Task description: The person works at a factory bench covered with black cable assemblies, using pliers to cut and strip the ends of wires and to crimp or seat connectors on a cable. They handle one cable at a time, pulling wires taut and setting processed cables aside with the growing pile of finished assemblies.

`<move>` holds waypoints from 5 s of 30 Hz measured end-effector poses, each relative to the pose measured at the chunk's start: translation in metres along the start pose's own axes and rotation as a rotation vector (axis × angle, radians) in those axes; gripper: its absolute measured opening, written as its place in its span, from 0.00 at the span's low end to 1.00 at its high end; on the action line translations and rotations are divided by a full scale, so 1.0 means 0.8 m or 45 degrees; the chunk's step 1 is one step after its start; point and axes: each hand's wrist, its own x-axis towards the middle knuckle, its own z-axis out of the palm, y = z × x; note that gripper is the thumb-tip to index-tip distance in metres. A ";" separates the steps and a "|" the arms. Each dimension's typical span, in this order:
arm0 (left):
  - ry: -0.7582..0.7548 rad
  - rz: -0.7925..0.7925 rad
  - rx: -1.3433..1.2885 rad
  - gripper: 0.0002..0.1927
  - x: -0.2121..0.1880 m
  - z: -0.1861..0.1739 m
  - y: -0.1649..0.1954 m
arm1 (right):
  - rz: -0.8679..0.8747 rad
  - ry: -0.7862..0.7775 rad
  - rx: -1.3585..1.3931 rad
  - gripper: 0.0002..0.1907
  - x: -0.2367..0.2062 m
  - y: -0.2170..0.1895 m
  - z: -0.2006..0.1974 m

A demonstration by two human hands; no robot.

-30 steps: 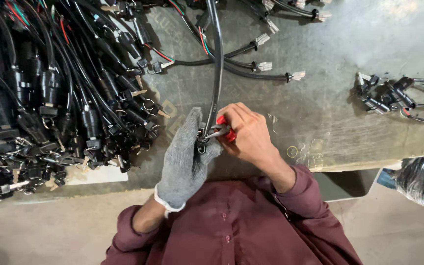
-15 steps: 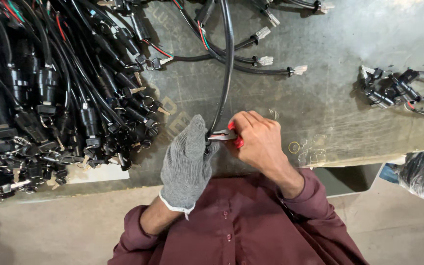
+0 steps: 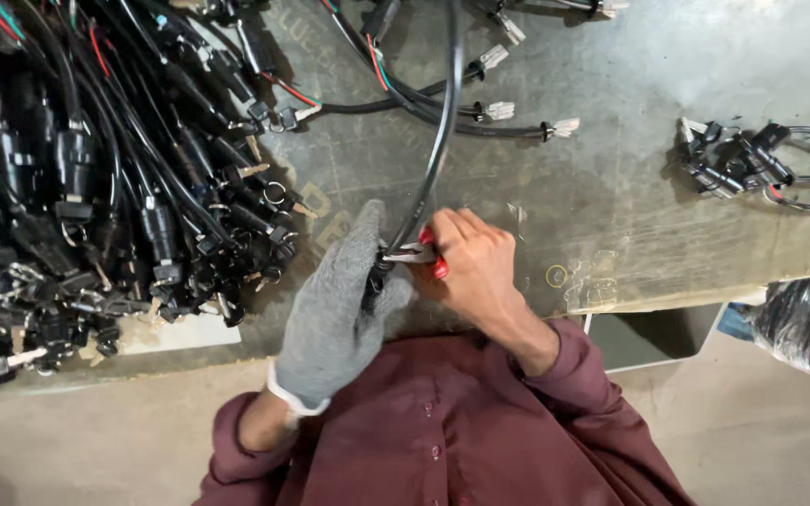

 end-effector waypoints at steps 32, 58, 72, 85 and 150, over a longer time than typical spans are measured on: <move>0.379 0.124 0.873 0.31 0.059 -0.055 0.025 | -0.240 0.455 -0.335 0.04 0.153 0.026 -0.048; -0.206 -0.253 -1.329 0.23 0.054 0.011 -0.024 | -0.393 -0.186 0.754 0.11 0.014 -0.070 -0.086; 0.055 -0.274 -1.150 0.12 0.030 0.013 0.002 | -0.440 0.156 0.325 0.32 0.052 -0.070 -0.126; -0.330 0.311 -0.451 0.06 0.021 0.039 0.044 | -0.092 0.370 2.069 0.26 0.021 -0.076 -0.135; -0.272 0.307 -0.704 0.12 0.046 0.015 -0.052 | 0.277 -0.845 1.879 0.33 -0.017 0.058 0.005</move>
